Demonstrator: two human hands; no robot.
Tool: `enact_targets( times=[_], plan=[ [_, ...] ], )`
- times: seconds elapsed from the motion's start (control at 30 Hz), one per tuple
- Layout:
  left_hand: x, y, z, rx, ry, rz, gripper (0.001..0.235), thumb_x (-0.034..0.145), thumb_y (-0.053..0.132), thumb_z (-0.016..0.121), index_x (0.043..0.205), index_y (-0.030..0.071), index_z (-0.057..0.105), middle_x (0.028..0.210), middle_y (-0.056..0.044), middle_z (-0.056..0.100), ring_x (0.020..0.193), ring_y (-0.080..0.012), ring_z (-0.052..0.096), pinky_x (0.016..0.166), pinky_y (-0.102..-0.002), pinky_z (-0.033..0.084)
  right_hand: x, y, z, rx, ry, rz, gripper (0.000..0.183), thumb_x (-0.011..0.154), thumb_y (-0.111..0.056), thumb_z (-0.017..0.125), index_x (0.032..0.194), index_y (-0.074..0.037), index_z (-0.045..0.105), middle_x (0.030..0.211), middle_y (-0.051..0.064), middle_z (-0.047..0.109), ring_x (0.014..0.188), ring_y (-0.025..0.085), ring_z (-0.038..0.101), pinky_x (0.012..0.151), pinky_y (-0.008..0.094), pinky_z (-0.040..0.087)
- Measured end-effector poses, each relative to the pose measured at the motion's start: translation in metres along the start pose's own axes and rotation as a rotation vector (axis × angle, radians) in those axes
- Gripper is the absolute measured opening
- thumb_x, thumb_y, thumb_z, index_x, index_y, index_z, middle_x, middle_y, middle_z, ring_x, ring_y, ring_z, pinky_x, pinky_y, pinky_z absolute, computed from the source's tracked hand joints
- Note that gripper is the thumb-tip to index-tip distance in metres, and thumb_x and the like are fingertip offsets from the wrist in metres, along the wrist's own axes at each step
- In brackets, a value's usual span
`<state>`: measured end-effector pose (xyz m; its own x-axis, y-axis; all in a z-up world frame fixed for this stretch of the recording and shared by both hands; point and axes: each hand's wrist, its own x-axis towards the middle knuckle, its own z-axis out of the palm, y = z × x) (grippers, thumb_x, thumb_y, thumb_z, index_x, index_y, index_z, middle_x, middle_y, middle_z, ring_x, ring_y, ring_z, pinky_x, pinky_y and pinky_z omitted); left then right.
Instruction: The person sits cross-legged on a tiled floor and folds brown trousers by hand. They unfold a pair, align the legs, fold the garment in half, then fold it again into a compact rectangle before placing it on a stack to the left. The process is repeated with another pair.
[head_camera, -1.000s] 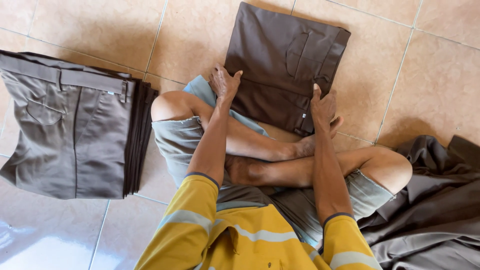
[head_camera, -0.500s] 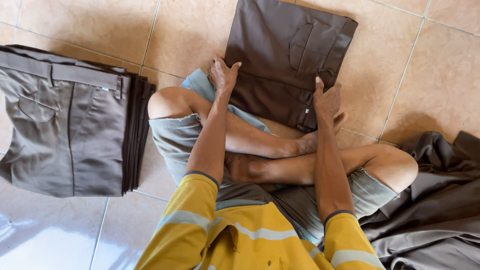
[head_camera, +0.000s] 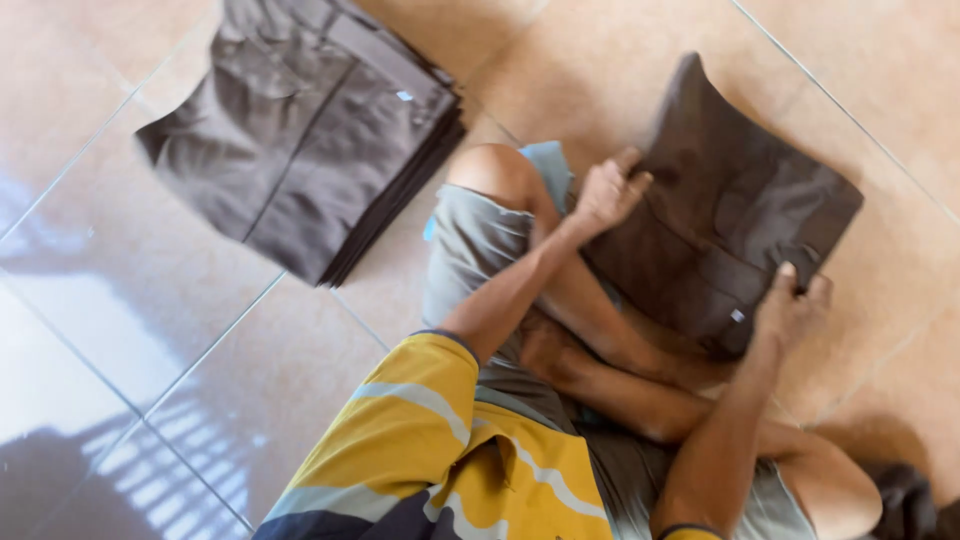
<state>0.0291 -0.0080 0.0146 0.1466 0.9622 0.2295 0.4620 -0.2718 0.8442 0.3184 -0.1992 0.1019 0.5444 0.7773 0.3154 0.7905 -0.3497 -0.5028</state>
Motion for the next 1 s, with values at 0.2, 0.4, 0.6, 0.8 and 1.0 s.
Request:
enact_targets(
  times=[0.2, 0.4, 0.6, 0.8, 1.0],
  plan=[
    [-0.046, 0.168, -0.208, -0.42, -0.109, -0.303, 0.021, 0.091, 0.033, 0.055, 0.082, 0.018, 0.044, 0.061, 0.002, 0.048, 0.058, -0.0178, 0.045, 0.064, -0.034, 0.043, 0.002, -0.071, -0.051, 0.358, -0.106, -0.005, 0.015, 0.11, -0.01, 0.074, 0.118, 0.002, 0.07, 0.105, 0.008, 0.064, 0.097, 0.021, 0.058, 0.083, 0.036, 0.051],
    [-0.067, 0.191, -0.377, -0.513, 0.182, -0.036, 0.027, 0.099, 0.026, 0.058, 0.077, 0.015, 0.048, 0.073, 0.007, 0.04, 0.068, -0.0087, 0.039, 0.063, -0.031, 0.033, 0.01, -0.259, -0.067, 0.422, -0.215, -0.453, 0.036, 0.121, -0.021, 0.069, 0.125, 0.015, 0.067, 0.103, 0.02, 0.061, 0.095, 0.029, 0.054, 0.08, 0.043, 0.045],
    [-0.123, 0.194, -0.51, -0.408, 0.647, -0.238, 0.02, 0.099, 0.021, 0.07, 0.114, 0.01, 0.068, 0.105, 0.005, 0.064, 0.102, -0.008, 0.057, 0.094, -0.024, 0.048, 0.016, -0.477, -0.062, 0.582, -0.238, -0.849, 0.028, 0.123, -0.007, 0.06, 0.126, 0.021, 0.063, 0.107, 0.028, 0.06, 0.096, 0.037, 0.055, 0.084, 0.049, 0.045],
    [-0.156, 0.162, -0.561, -0.302, 1.15, -0.254, 0.023, 0.1, 0.027, 0.068, 0.117, 0.011, 0.066, 0.108, 0.008, 0.063, 0.107, -0.007, 0.055, 0.099, -0.026, 0.047, 0.026, -0.625, -0.005, 0.826, -0.412, -1.072, 0.03, 0.123, -0.017, 0.056, 0.125, 0.012, 0.058, 0.109, 0.021, 0.057, 0.099, 0.031, 0.051, 0.085, 0.045, 0.044],
    [-0.179, -0.013, -0.516, -0.341, 1.141, -0.498, 0.039, 0.098, 0.037, 0.061, 0.123, 0.007, 0.064, 0.115, -0.008, 0.072, 0.106, -0.0168, 0.066, 0.092, -0.032, 0.055, -0.006, -0.61, 0.23, 0.457, -0.769, -0.901, 0.07, 0.108, -0.032, 0.062, 0.155, 0.007, 0.027, 0.159, 0.03, 0.039, 0.147, 0.043, 0.04, 0.121, 0.047, 0.03]
  ],
)
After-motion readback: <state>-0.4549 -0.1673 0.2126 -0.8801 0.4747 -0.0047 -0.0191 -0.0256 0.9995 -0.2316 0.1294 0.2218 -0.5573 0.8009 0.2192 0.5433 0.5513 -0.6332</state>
